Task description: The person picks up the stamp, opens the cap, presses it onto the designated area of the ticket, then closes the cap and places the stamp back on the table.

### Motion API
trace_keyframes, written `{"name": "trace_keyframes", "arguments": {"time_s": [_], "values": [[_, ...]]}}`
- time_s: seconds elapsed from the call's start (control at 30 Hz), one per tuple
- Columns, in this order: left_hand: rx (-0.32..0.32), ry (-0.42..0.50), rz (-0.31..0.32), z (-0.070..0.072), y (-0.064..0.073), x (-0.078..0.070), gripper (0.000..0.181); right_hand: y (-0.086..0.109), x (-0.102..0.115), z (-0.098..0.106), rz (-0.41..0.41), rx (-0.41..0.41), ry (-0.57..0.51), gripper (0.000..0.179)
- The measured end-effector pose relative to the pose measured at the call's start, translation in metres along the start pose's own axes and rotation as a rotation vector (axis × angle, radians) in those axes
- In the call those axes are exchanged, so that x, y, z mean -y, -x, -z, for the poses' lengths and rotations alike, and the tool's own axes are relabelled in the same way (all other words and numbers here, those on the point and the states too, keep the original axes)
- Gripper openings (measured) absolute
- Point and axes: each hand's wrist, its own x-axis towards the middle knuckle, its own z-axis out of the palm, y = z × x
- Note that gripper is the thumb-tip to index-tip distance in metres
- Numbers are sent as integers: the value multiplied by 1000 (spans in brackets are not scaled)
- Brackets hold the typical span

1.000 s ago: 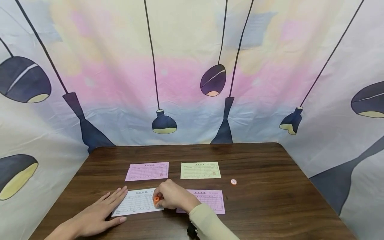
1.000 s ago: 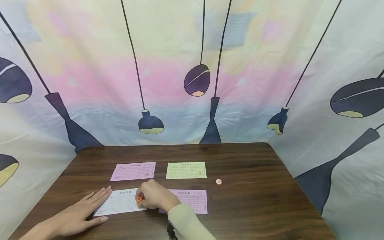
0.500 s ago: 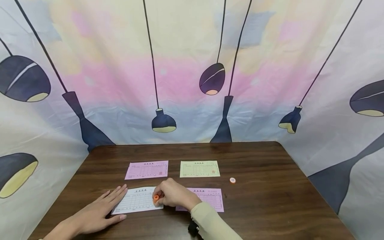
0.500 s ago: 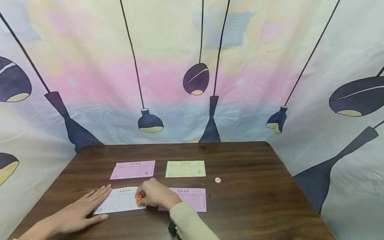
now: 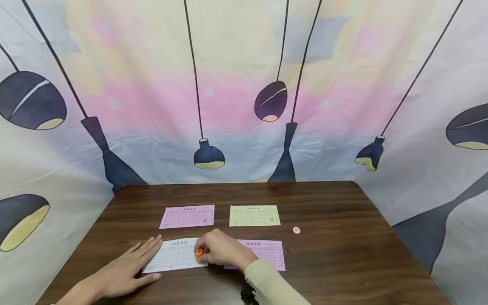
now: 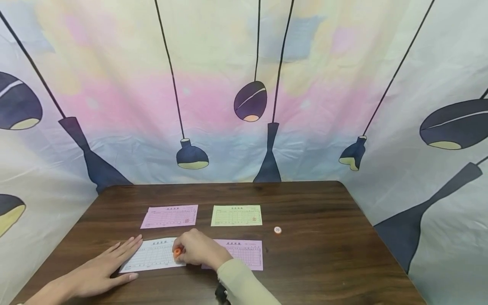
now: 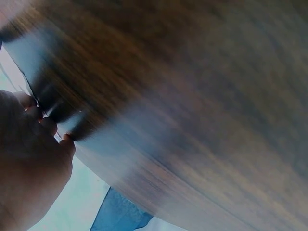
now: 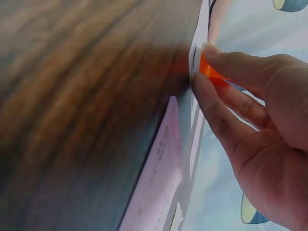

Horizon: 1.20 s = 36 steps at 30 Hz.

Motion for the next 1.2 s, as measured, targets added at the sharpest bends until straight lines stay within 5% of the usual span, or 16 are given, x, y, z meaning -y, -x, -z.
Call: {"name": "trace_keyframes", "arguments": {"time_s": [0.5,0.9,1.2], "values": [[51,44,21,4,0,0,87,18,-23,27,-78,-92,-123,9],[49,-5,47,10,-6,-2,91,48,-35,54,-98,-159,-156,7],[10,-30,10,8,-2,-1,91,69,-36,60,-94,-151,-134,8]]}}
